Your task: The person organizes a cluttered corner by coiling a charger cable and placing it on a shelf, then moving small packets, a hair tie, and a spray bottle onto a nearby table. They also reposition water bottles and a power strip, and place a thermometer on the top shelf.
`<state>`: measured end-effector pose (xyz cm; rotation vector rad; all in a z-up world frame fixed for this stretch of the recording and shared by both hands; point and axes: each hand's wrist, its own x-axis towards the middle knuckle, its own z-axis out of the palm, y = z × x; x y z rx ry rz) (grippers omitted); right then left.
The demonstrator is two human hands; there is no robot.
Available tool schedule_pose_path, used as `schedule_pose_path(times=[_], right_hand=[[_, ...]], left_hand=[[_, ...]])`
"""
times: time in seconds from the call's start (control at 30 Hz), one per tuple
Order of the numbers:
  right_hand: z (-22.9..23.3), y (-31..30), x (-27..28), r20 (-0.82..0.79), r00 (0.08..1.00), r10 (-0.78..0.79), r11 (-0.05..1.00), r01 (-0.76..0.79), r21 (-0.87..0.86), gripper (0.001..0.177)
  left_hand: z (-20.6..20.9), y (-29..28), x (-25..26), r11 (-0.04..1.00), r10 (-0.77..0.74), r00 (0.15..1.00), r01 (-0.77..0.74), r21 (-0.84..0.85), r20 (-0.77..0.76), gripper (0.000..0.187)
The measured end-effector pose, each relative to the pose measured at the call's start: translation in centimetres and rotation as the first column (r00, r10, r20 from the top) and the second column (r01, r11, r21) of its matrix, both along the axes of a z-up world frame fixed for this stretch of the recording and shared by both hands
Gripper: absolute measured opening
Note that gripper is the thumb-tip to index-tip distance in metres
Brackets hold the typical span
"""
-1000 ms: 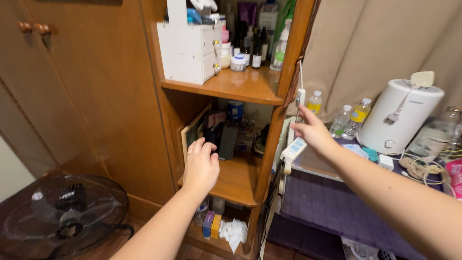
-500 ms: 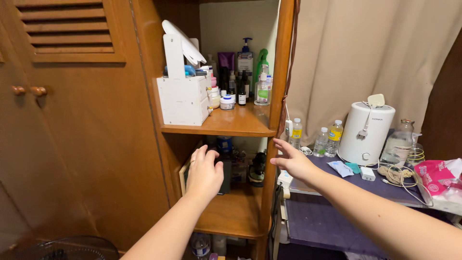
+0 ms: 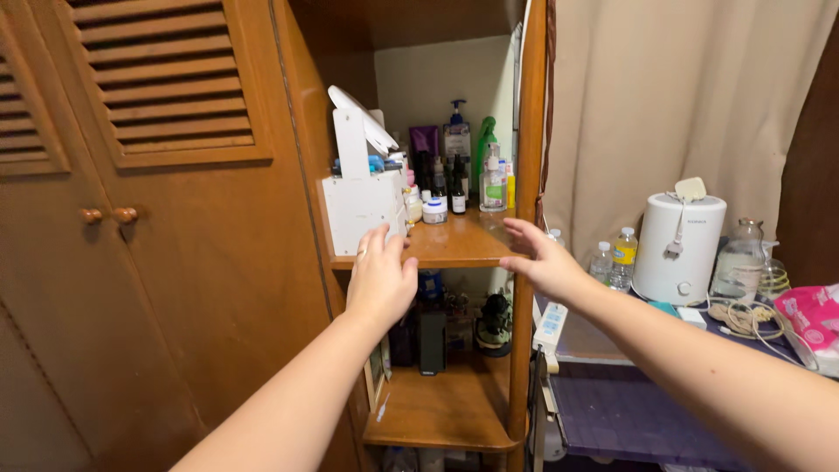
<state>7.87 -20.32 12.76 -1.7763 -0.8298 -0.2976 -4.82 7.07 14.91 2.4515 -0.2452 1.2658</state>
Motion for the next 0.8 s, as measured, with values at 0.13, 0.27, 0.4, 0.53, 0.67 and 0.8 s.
schedule_pose_path(times=[0.13,0.27,0.4,0.53,0.67,0.8], right_hand=[[3.0,0.5,-0.8,0.071,0.997,0.023,1.000,-0.021,-0.021,0.075],[3.5,1.9,-2.0,0.065,0.996,0.067,0.996,-0.062,-0.066,0.076],[3.2,2.2,-3.5,0.125,0.991,0.051,0.994,-0.038,-0.101,0.077],[3.0,1.3,-4.9,0.140,0.990,0.010,0.977,0.020,-0.213,0.078],[2.4,0.6,-5.3,0.075,0.997,-0.013,0.973,0.030,-0.227,0.079],[1.2,0.9,-5.9,0.082,0.997,-0.006,0.968,0.027,-0.251,0.079]], left_hand=[[2.9,-1.0,0.0,1.000,-0.006,0.998,0.006,-0.007,0.067,0.033],[3.6,-2.4,-0.5,1.000,0.014,0.999,-0.014,-0.010,0.051,0.038],[3.7,-3.2,-1.0,0.999,0.048,0.997,-0.049,0.016,0.053,0.043],[3.7,-3.4,-1.5,0.993,0.103,0.995,-0.104,0.063,0.017,0.049],[3.6,-2.7,-2.2,0.980,0.160,0.986,-0.152,0.129,-0.055,0.063],[2.8,-1.8,-3.5,0.964,0.221,0.964,-0.193,0.181,-0.146,0.072]])
